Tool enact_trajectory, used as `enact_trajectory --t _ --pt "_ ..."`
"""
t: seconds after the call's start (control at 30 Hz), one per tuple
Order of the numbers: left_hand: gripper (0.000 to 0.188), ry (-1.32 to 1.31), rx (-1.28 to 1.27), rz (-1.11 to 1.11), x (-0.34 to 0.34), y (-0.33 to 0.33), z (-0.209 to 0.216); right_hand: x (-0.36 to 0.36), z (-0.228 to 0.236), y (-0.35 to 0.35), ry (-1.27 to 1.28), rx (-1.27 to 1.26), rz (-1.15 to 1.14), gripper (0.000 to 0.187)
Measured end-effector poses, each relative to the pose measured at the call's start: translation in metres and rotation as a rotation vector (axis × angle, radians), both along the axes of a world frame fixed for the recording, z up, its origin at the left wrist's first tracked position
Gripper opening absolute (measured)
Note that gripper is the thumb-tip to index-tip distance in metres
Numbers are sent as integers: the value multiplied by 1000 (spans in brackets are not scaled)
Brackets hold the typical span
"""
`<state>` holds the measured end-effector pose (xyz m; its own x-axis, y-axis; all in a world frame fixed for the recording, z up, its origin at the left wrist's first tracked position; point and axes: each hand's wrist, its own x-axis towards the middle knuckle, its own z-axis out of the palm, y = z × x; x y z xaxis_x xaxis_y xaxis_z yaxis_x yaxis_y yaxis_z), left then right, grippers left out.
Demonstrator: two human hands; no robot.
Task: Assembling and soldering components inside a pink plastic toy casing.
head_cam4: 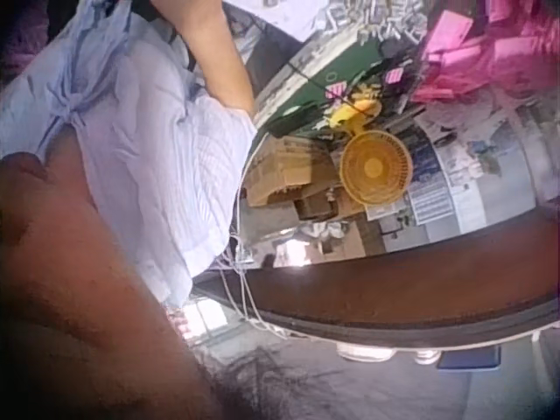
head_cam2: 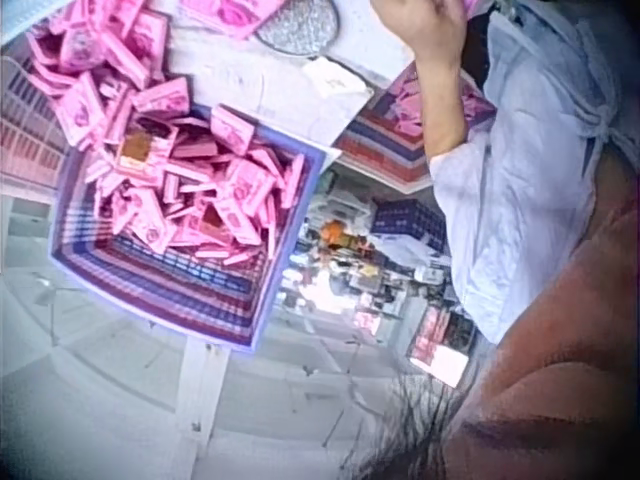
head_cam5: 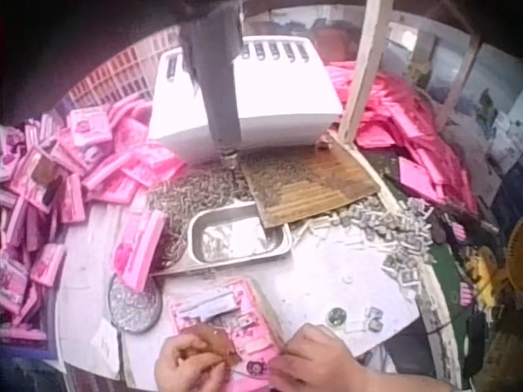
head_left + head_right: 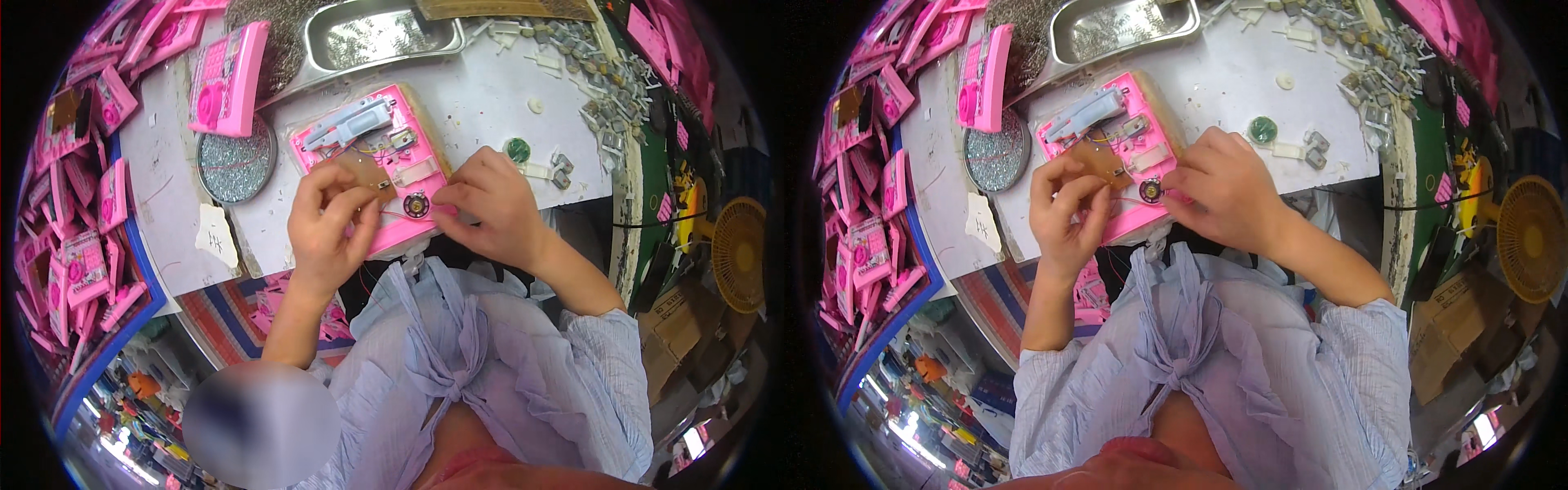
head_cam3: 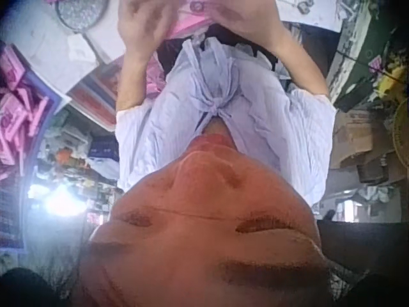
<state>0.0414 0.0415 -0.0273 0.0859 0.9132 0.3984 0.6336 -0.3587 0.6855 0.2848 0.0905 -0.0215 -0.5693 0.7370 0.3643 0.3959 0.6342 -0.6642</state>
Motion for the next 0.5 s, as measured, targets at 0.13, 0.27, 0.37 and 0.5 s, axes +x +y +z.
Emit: enact_trajectory --t 0.13,0.27,0.37,0.5 --pt "26 -16 -12 -39 6 3 1 -13 5 -6 -121 46 -23 24" --pt "28 9 31 -105 6 13 -3 -22 8 -6 -206 46 -58 22" --pt "29 48 17 -151 8 17 -1 -25 7 -8 -218 55 -72 20" --pt "27 180 15 -172 9 23 5 -26 6 -8 -202 -6 -60 19"
